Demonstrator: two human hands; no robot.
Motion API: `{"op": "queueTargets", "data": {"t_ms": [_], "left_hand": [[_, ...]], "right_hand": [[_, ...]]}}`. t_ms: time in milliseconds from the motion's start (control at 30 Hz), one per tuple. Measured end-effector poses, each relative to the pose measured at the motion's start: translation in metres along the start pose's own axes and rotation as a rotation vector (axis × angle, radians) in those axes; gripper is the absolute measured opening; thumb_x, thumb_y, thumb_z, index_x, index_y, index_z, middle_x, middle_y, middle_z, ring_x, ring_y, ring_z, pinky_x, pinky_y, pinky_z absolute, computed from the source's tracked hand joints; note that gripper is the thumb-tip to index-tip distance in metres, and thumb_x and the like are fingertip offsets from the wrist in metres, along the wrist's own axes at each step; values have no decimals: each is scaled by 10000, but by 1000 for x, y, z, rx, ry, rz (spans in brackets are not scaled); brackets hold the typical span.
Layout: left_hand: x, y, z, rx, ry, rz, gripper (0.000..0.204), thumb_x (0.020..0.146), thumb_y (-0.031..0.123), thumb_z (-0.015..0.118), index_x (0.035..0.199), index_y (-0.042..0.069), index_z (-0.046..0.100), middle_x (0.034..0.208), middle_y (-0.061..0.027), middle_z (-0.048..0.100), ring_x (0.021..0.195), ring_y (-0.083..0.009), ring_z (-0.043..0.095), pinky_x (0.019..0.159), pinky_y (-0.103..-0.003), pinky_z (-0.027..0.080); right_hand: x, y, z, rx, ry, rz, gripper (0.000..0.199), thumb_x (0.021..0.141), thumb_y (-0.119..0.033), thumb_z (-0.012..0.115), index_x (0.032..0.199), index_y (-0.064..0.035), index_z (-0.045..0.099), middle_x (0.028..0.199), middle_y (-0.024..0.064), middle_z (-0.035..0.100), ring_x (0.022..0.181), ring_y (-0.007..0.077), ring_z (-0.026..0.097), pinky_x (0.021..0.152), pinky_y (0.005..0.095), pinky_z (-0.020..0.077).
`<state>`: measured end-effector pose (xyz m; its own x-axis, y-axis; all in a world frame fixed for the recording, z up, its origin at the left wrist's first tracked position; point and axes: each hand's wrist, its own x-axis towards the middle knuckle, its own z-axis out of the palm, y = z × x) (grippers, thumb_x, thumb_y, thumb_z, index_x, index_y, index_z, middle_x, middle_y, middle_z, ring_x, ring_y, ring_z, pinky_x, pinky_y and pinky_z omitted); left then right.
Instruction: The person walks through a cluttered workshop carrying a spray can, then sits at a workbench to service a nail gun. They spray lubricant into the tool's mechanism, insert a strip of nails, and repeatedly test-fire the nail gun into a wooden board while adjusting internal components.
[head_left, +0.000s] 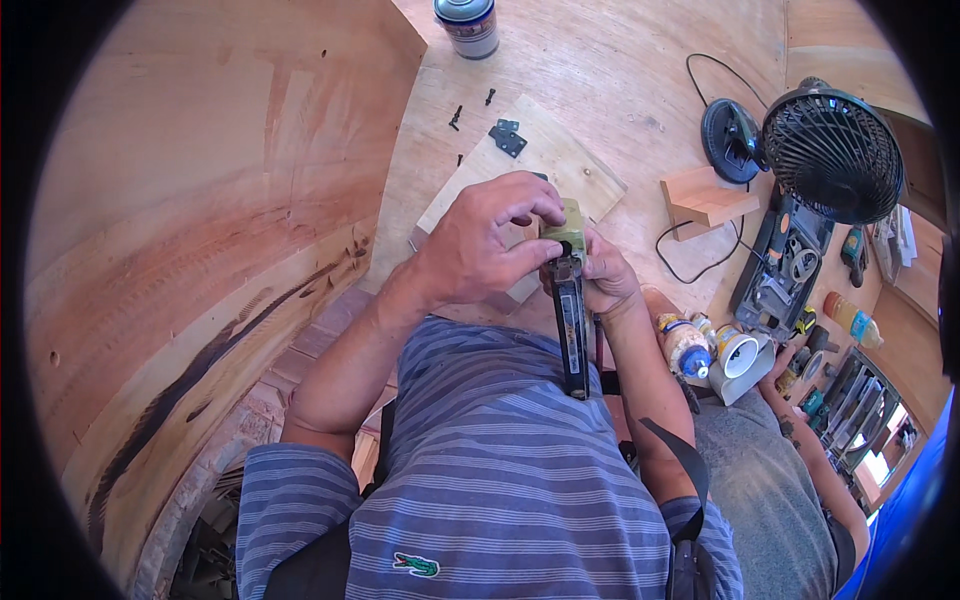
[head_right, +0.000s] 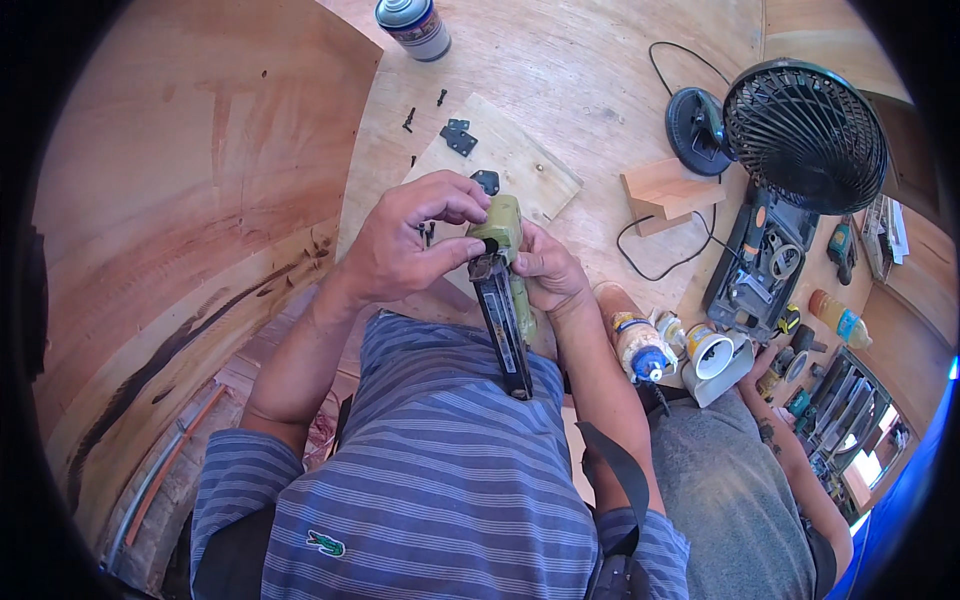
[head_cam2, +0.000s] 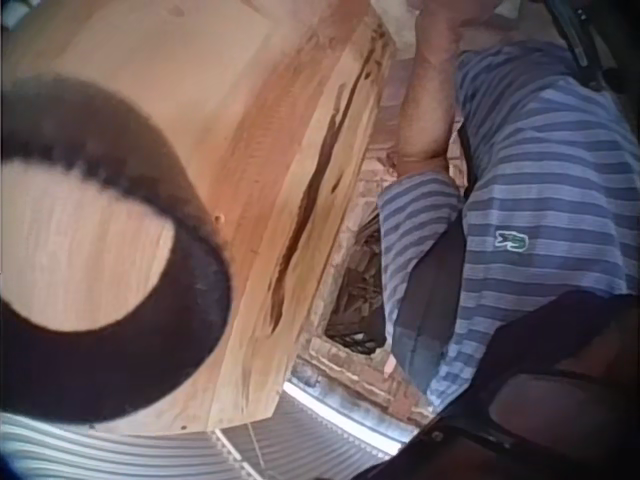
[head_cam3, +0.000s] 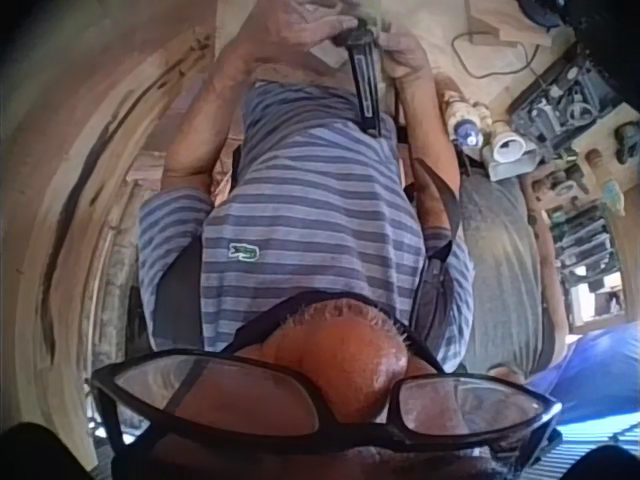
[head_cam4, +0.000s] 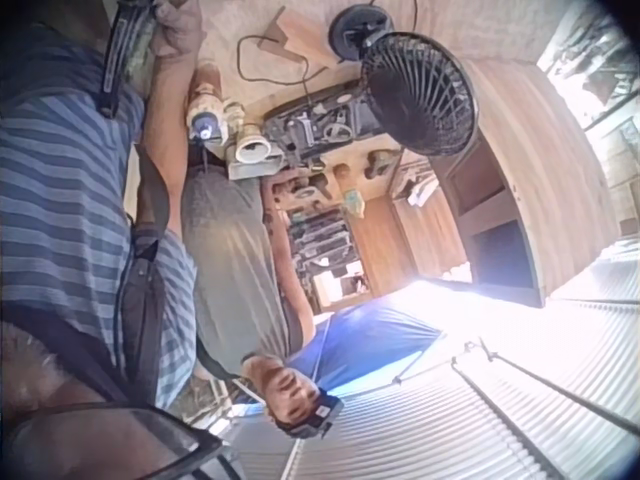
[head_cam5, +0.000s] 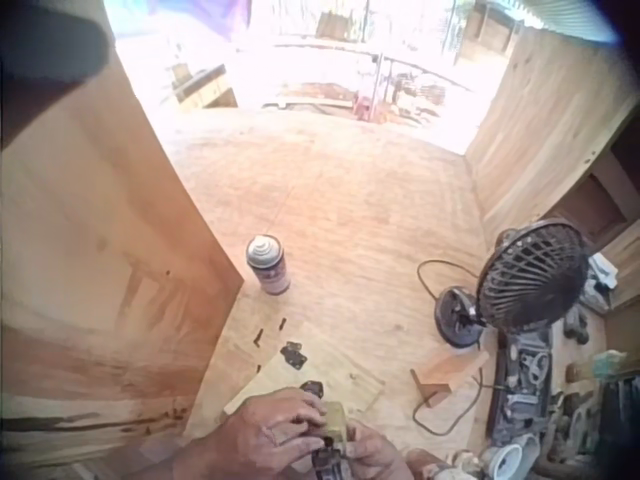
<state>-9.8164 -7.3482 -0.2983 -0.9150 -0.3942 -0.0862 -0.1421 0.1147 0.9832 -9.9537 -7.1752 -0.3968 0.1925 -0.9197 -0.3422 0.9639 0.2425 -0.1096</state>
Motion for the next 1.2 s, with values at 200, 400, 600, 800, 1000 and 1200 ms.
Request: {"op": "queueTargets", "data": {"t_ms": [200,400,600,800,1000,1200], "left_hand": [[11,-3,-4,55,-119,-64,222,765,71,731,955,-2,643,1021,-111,631,868,-164,628,747,-285,530],[13,-7,-7,12,-164,-104,225,757,85,735,944,3,643,1007,-111,637,853,-152,624,728,-276,523],[15,-11,-2,-253,-93,-105,182,835,106,724,965,-1,655,1031,-102,652,920,-162,637,790,-276,522],[-13,8,11,-467,300,-170,421,837,199,769,1146,-12,576,1248,-150,562,1104,-187,582,886,-311,504],[-33,57,33,344,334,11,652,712,251,858,1205,0,512,1259,-216,522,1091,-287,585,858,-360,501],[-22,51,24,372,268,-122,482,693,150,830,1063,-20,573,972,-197,625,866,-303,645,737,-359,512]], "right_hand": [[1,-2,9,-63,33,-34,797,692,-92,817,1363,48,411,1206,166,605,1098,277,628,992,395,491],[1,-3,13,-96,41,-29,817,690,-94,819,1376,49,399,1241,167,592,1127,282,616,1014,404,476],[1,-4,8,-104,58,-112,849,680,-105,830,1396,26,392,1245,150,596,1124,270,613,996,390,483],[8,-9,24,-58,59,-282,1011,680,-71,838,1501,-16,251,1260,134,593,1155,261,595,995,389,482],[15,2,41,-83,121,-425,1029,733,-49,811,1533,-46,163,1320,151,550,1210,275,563,1030,399,456],[12,14,41,-231,199,-497,1001,757,3,777,1530,-24,141,1354,170,515,1233,282,537,1041,397,450]]}}
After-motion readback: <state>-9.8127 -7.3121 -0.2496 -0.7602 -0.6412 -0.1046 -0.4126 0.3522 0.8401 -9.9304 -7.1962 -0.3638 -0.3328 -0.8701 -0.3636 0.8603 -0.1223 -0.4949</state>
